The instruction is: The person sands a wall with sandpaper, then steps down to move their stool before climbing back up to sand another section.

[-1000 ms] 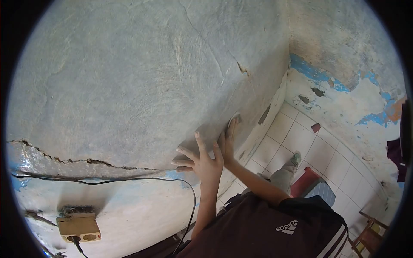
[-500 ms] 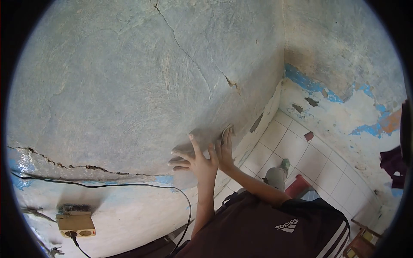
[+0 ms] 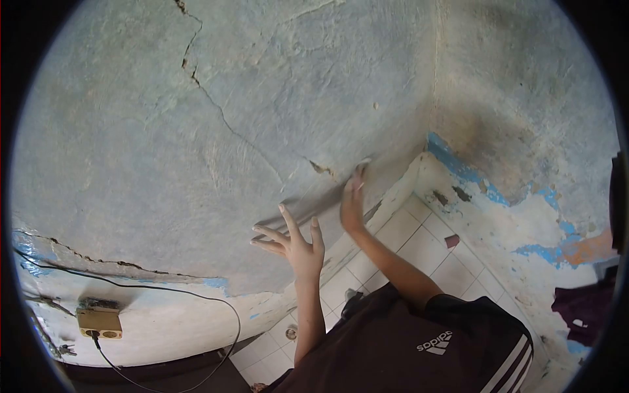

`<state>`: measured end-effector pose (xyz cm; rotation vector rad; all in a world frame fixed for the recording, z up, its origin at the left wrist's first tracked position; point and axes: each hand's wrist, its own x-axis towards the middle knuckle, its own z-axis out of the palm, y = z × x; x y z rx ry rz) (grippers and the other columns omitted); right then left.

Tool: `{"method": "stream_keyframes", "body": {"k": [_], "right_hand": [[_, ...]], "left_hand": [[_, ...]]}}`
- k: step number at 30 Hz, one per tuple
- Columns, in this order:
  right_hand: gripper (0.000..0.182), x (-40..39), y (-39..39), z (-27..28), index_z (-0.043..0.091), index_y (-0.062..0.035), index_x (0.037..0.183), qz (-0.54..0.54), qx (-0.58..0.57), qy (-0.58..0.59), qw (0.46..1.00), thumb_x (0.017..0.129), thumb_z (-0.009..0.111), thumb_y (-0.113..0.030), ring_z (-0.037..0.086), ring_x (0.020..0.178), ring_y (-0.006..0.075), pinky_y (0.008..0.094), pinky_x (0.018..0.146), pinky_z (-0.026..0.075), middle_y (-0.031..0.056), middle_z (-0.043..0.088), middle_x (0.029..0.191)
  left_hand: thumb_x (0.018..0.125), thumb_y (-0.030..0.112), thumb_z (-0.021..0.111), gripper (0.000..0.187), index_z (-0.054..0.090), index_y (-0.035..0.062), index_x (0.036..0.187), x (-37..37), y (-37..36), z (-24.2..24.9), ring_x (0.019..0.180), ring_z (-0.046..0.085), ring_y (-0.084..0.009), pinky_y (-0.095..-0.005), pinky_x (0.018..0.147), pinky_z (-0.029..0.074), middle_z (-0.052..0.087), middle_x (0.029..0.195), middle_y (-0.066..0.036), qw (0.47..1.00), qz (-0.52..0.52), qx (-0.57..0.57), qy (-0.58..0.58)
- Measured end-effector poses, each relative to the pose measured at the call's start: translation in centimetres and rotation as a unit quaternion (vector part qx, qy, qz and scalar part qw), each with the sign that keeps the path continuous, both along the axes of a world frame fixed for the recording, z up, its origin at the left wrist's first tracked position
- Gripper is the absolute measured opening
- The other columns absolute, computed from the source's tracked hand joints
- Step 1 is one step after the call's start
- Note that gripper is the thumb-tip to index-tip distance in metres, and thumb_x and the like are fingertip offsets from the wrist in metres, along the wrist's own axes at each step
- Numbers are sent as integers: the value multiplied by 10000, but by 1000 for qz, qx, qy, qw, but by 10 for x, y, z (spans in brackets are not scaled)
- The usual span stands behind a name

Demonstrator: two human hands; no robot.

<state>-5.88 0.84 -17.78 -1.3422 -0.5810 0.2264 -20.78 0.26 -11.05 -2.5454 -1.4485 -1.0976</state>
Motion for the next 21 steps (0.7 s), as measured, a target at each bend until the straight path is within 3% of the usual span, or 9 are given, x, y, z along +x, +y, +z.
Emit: {"method": "stream_keyframes", "body": {"k": [3,11,14,16,20,21], "right_hand": [[622,53,14,9,198,65,1557,-32,-5,-7,999,1095,278,-345,83,1528,418,453,1238,87,273,94,1645],[647,26,0,29,215,92,1539,41,38,-40,998,1097,279,-376,60,1535,400,446,1239,68,267,122,1643],[631,72,15,51,233,99,1530,13,82,0,997,1097,280,-358,74,1530,412,460,1237,64,269,134,1640],[619,95,18,71,261,103,1518,-55,65,-81,993,1099,284,-351,92,1527,415,462,1237,72,270,156,1635],[587,64,15,22,288,84,1518,-35,8,-109,993,1090,301,-317,93,1512,469,499,1228,89,306,166,1617],[578,44,5,17,297,70,1521,-3,-16,-166,986,1077,318,-299,97,1499,500,536,1217,94,327,167,1606]], "left_hand": [[957,422,634,787,262,158,1599,5,-6,1,1373,-247,-665,-802,1040,-28,-185,1581,-378,1000,2,-30,-4],[961,392,635,779,266,128,1593,32,-9,-5,1358,-262,-676,-806,1034,-12,-196,1560,-408,996,-5,-56,-71],[964,416,629,804,235,122,1601,32,-10,-3,1378,-249,-658,-794,1046,-14,-214,1568,-388,995,5,-75,-64],[963,415,630,803,238,125,1600,36,-10,-6,1379,-249,-657,-796,1043,-13,-216,1568,-387,994,4,-83,-71],[960,415,632,786,259,143,1596,39,-4,-14,1365,-254,-672,-816,1023,2,-209,1562,-399,995,-4,-55,-78],[957,410,635,775,272,154,1592,41,-5,-16,1348,-263,-689,-834,1003,12,-206,1553,-414,995,-11,-57,-82]]}}
